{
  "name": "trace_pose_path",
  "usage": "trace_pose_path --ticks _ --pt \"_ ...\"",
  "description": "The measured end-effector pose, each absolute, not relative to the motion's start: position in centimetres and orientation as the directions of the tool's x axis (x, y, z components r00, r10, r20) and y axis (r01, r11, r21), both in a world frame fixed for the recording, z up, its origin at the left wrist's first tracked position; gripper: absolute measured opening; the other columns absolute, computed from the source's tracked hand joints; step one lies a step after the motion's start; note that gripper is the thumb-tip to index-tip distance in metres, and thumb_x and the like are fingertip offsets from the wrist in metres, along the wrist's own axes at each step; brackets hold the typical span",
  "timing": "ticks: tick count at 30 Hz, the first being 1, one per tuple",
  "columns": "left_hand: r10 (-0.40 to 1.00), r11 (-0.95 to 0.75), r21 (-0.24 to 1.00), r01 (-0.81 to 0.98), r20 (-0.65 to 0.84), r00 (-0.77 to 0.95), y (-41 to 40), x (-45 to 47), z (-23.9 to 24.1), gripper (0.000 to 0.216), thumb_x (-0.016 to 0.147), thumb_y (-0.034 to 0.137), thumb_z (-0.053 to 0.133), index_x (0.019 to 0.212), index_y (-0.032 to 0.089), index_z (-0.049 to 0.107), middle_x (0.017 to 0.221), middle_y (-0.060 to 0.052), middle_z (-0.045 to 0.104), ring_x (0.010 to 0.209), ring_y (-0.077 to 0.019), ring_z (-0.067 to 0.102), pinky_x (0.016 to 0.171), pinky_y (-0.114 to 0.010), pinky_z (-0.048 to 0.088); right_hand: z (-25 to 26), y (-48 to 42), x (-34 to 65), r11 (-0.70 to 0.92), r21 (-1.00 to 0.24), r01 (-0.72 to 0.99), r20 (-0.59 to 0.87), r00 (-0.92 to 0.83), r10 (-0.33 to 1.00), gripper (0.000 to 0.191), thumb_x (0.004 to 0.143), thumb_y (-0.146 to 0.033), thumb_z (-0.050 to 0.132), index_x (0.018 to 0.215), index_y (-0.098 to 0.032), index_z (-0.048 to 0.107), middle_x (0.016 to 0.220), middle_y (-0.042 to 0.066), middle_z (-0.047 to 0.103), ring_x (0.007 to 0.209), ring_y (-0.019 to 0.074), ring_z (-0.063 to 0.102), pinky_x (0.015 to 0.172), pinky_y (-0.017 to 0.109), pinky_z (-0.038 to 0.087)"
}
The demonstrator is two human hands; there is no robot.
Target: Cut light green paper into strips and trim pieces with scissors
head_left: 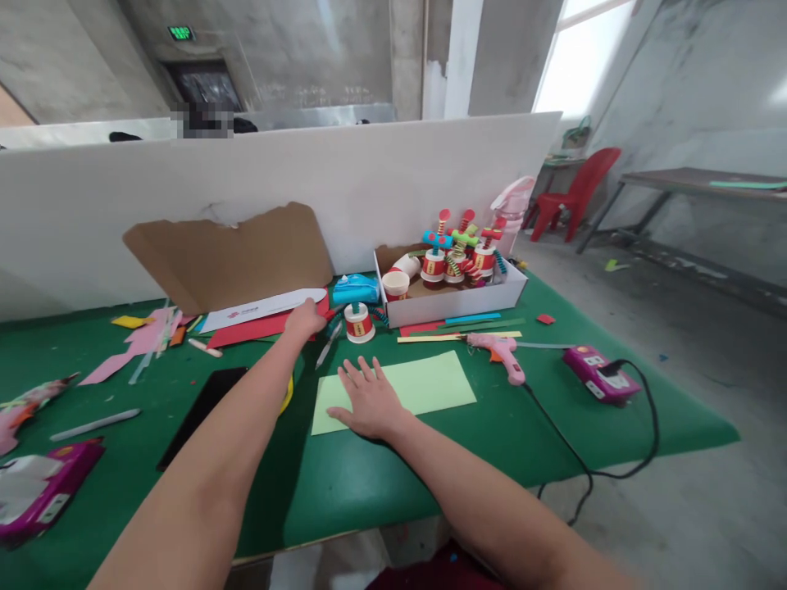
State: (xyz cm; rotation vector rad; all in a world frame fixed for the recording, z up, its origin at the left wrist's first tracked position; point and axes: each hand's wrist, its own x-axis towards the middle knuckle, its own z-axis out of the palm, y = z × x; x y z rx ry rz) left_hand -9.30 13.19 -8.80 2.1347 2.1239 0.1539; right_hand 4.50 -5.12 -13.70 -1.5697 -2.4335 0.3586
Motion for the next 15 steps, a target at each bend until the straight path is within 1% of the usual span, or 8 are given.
trace_pose_path --ticks 4,5,7,9,10,11,13,15 --pt "0.998 -0.015 0.139 0.990 0.067 0.006 10.6 -14.3 -6.4 0.037 0.079 0.030 0.051 0.109 0.011 0.058 0.103 -0.022 0.069 0.096 -0.0343 0.066 0.075 -0.037 0.050 -13.5 -5.2 5.3 0.391 -0.328 0.860 0.036 -0.403 0.915 0.077 0.092 -0.064 0.030 0.148 -0.011 0.031 0.155 0.011 0.028 0.145 0.0340 0.017 0.118 0.053 0.011" --pt "0.995 -0.012 0.139 0.990 0.096 -0.001 9.4 -15.8 -6.0 0.039 0.079 0.027 0.048 0.113 0.009 0.056 0.107 -0.023 0.067 0.099 -0.0350 0.065 0.077 -0.040 0.050 -13.4 -5.2 5.3 0.380 -0.328 0.865 0.034 -0.391 0.920 0.077 0.092 -0.063 0.031 0.148 -0.010 0.031 0.155 0.011 0.028 0.145 0.0344 0.017 0.118 0.053 0.011" --pt "0.987 -0.032 0.143 0.989 0.159 0.009 6.4 -18.6 -5.5 0.044 0.080 0.023 0.041 0.119 0.008 0.053 0.120 -0.024 0.061 0.110 -0.0345 0.060 0.088 -0.043 0.048 -13.5 -5.0 5.3 0.355 -0.326 0.876 0.027 -0.367 0.930 0.076 0.092 -0.062 0.032 0.148 -0.010 0.032 0.155 0.011 0.028 0.145 0.0350 0.016 0.118 0.054 0.011" --pt "0.975 -0.118 0.177 0.977 0.210 0.079 3.0 -20.8 -5.8 0.046 0.080 0.022 0.037 0.121 0.011 0.053 0.125 -0.019 0.060 0.118 -0.0302 0.055 0.097 -0.042 0.045 -13.6 -4.8 5.2 0.339 -0.322 0.884 0.026 -0.349 0.937 0.074 0.093 -0.060 0.033 0.147 -0.010 0.032 0.155 0.012 0.027 0.145 0.0348 0.017 0.117 0.054 0.012" --pt "0.973 -0.138 0.188 0.973 0.208 0.098 1.3 -21.6 -6.2 0.046 0.080 0.024 0.037 0.122 0.014 0.053 0.126 -0.015 0.061 0.117 -0.0278 0.056 0.097 -0.040 0.046 -13.7 -4.8 5.1 0.333 -0.318 0.888 0.029 -0.342 0.939 0.073 0.093 -0.059 0.033 0.147 -0.010 0.032 0.155 0.013 0.027 0.145 0.0345 0.017 0.117 0.054 0.012" --pt "0.971 -0.163 0.209 0.964 0.204 0.120 -0.3 -22.2 -6.8 0.045 0.081 0.026 0.037 0.122 0.018 0.053 0.125 -0.011 0.062 0.113 -0.0260 0.058 0.096 -0.038 0.047 -13.8 -4.7 5.1 0.328 -0.314 0.891 0.034 -0.335 0.942 0.073 0.093 -0.059 0.033 0.147 -0.010 0.033 0.155 0.013 0.027 0.145 0.0342 0.018 0.117 0.054 0.013" --pt "0.963 -0.251 0.343 0.905 0.186 0.196 -3.1 -23.0 -8.1 0.044 0.082 0.034 0.039 0.122 0.021 0.054 0.121 -0.007 0.065 0.106 -0.0243 0.062 0.091 -0.036 0.050 -13.9 -4.6 5.0 0.319 -0.305 0.897 0.044 -0.321 0.946 0.071 0.094 -0.058 0.032 0.147 -0.011 0.033 0.155 0.014 0.027 0.145 0.0337 0.019 0.116 0.055 0.014" --pt "0.957 -0.287 0.408 0.867 0.164 0.239 -5.2 -23.2 -9.4 0.044 0.084 0.038 0.039 0.122 0.021 0.054 0.121 -0.006 0.065 0.106 -0.0225 0.062 0.091 -0.034 0.050 -13.9 -4.5 5.0 0.317 -0.295 0.902 0.048 -0.317 0.947 0.070 0.094 -0.057 0.031 0.148 -0.012 0.033 0.155 0.014 0.028 0.144 0.0335 0.020 0.116 0.054 0.015"
